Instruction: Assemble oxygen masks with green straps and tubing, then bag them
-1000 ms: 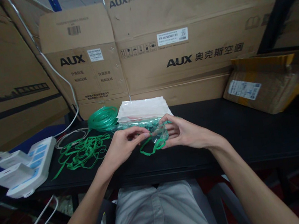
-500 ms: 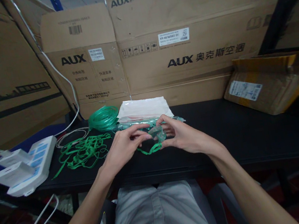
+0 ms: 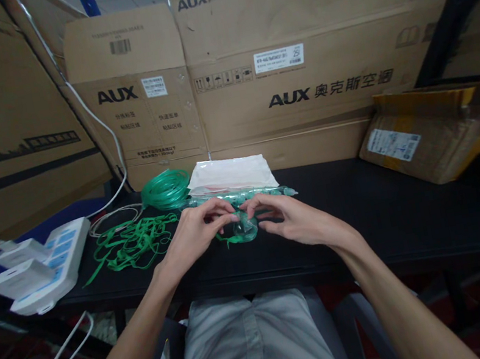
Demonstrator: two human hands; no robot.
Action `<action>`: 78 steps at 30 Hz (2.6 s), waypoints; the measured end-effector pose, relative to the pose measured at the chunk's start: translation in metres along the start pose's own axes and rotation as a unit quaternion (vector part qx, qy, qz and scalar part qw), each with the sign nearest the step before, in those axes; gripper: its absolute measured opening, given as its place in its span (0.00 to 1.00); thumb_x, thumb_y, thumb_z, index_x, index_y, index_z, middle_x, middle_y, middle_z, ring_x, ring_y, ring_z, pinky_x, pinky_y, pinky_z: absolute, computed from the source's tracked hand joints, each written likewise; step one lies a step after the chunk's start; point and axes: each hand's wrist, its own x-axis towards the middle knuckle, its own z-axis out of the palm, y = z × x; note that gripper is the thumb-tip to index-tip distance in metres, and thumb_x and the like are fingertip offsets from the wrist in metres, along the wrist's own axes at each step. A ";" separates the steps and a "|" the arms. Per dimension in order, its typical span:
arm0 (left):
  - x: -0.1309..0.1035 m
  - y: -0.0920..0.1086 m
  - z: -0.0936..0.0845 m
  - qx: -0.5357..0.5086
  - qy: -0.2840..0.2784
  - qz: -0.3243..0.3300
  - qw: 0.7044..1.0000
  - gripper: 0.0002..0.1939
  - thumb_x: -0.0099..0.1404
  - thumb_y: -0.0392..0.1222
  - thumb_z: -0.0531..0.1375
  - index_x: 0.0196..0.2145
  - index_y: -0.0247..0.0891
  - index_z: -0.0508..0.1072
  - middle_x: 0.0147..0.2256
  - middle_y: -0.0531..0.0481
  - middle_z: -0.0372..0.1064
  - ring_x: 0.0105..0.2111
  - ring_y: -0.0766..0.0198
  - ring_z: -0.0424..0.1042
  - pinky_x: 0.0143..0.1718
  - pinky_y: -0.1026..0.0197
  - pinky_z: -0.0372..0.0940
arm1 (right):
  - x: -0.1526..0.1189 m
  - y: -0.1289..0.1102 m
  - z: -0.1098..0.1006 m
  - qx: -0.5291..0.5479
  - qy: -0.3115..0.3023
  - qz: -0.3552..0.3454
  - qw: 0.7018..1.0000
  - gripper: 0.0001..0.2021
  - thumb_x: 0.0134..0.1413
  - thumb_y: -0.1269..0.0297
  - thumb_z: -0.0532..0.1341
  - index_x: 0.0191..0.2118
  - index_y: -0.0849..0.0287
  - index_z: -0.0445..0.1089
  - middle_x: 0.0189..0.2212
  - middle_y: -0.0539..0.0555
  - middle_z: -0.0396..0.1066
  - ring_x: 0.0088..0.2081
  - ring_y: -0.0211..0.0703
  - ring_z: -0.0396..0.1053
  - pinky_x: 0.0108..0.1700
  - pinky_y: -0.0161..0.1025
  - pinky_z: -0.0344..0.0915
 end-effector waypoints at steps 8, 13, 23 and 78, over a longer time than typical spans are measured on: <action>-0.001 -0.005 0.004 0.055 -0.024 0.063 0.996 0.05 0.68 0.44 0.64 0.38 0.41 0.76 0.31 0.59 0.76 0.25 0.69 0.71 0.33 0.68 0.62 | 0.005 0.000 0.002 -0.091 0.080 0.011 0.993 0.12 0.63 0.56 0.61 0.43 0.58 0.75 0.41 0.54 0.75 0.44 0.47 0.72 0.48 0.44 0.67; -0.002 -0.006 0.005 0.089 -0.027 0.083 0.992 0.04 0.68 0.42 0.64 0.39 0.42 0.77 0.34 0.58 0.77 0.30 0.67 0.74 0.37 0.67 0.62 | 0.010 -0.001 0.011 -0.106 0.076 -0.004 0.991 0.10 0.62 0.57 0.62 0.40 0.57 0.76 0.40 0.54 0.76 0.44 0.48 0.72 0.47 0.43 0.65; -0.002 -0.004 0.007 0.013 -0.066 0.017 0.998 0.18 0.68 0.51 0.62 0.53 0.43 0.74 0.32 0.55 0.76 0.28 0.65 0.73 0.33 0.67 0.63 | 0.015 0.010 0.013 -0.189 0.142 -0.008 0.972 0.06 0.59 0.64 0.61 0.32 0.57 0.73 0.34 0.54 0.75 0.39 0.48 0.71 0.44 0.44 0.63; 0.000 -0.003 0.004 0.021 -0.023 -0.024 0.999 0.10 0.65 0.46 0.62 0.40 0.40 0.78 0.22 0.58 0.64 0.21 0.69 0.56 0.24 0.65 0.50 | 0.001 -0.023 0.008 -0.192 0.161 -0.024 0.968 0.11 0.64 0.57 0.60 0.39 0.57 0.76 0.38 0.55 0.78 0.39 0.47 0.73 0.42 0.40 0.65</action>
